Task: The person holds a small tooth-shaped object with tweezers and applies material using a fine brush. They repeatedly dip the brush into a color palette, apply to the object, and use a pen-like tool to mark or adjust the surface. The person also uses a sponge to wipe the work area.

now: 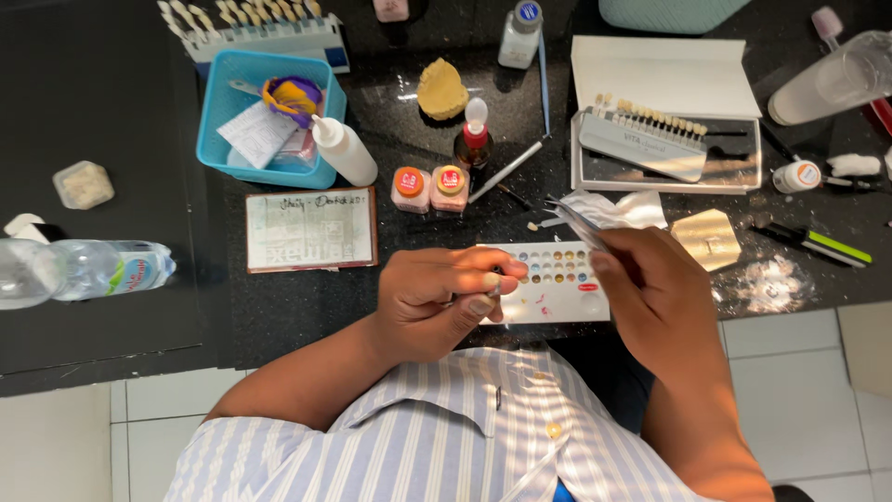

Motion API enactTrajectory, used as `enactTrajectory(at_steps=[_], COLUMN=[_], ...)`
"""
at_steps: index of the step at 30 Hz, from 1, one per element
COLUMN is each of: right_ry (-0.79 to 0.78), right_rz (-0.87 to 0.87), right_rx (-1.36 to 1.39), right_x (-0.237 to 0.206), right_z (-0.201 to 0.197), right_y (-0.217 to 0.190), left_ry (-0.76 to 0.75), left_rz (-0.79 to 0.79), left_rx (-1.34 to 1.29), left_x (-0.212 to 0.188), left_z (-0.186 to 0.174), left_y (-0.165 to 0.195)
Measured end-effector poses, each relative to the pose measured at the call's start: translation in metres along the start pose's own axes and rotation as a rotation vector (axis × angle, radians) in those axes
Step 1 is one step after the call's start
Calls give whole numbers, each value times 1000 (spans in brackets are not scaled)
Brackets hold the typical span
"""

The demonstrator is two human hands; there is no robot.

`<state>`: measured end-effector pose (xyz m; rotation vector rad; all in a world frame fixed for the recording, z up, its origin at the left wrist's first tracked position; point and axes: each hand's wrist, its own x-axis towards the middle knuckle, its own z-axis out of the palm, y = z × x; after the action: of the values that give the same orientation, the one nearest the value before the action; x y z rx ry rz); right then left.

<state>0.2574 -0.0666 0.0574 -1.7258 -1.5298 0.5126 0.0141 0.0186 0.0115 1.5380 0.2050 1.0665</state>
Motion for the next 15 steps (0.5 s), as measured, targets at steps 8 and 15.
enactTrajectory(at_steps=[8,15], right_ry=[109,33], right_rz=[18,-180], right_rx=[-115,-773], right_x=[-17,37], right_z=[-12,21], right_y=[-14,34], left_ry=[-94,-173], left_rz=[6,-9], left_rx=[-300,-379], left_x=[-8,-10], left_z=[-2,-3], left_y=[-2,1])
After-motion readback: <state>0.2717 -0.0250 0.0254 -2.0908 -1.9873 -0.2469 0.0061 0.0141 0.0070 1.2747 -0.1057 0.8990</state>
